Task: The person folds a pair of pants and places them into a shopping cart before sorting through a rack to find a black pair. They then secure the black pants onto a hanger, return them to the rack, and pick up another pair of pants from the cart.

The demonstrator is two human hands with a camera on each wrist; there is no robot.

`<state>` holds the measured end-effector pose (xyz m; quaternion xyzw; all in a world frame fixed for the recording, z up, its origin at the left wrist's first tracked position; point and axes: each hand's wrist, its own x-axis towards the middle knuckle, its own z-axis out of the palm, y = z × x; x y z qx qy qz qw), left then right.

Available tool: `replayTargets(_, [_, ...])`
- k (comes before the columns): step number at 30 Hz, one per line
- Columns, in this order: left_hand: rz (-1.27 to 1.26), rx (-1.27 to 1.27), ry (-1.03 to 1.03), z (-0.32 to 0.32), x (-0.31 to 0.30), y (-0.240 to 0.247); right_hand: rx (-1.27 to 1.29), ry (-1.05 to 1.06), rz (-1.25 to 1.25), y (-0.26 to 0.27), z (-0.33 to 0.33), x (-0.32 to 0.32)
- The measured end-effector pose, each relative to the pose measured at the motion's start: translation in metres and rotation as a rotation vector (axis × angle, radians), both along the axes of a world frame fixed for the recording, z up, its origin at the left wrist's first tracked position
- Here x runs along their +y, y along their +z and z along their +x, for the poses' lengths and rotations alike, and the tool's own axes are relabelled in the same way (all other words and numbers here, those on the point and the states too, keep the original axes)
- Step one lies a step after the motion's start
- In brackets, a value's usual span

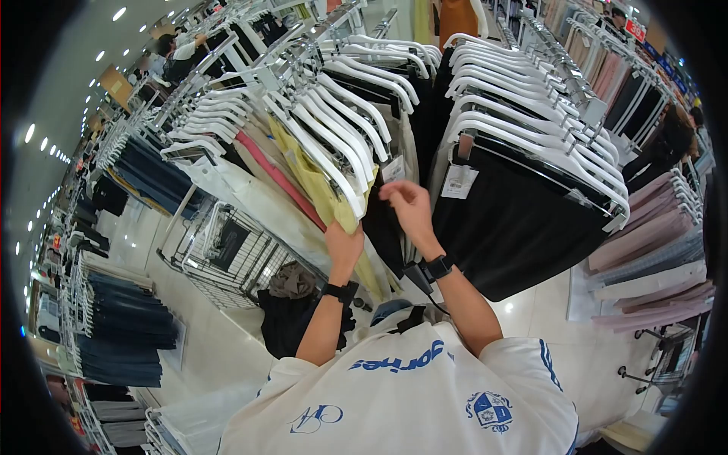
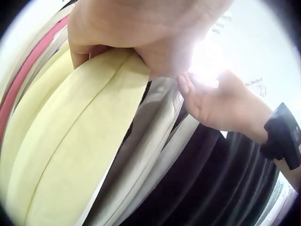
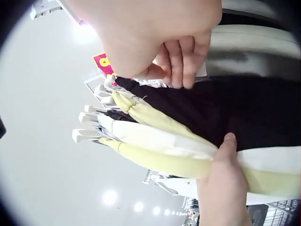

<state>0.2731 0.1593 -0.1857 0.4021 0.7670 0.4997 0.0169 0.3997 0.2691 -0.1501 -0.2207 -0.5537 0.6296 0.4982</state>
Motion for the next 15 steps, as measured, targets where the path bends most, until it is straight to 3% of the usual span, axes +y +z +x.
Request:
replayTargets(3, [0.071,-0.051,0.013,-0.001,-0.006,0.001,-0.180,-0.364,0.190,0.000,0.009,0.014])
replayTargets(6, [0.069,-0.041,0.007,-0.009,-0.014,-0.007,-0.308,-0.428,0.298,-0.005,0.010,0.026])
replayTargets(13, [-0.026,-0.045,0.052,-0.004,-0.023,0.007,-0.385,-0.147,0.250,-0.023,0.002,0.037])
replayTargets(15, [-0.017,-0.024,0.052,-0.002,-0.022,0.011,-0.309,-0.043,0.070,-0.025,0.001,0.033])
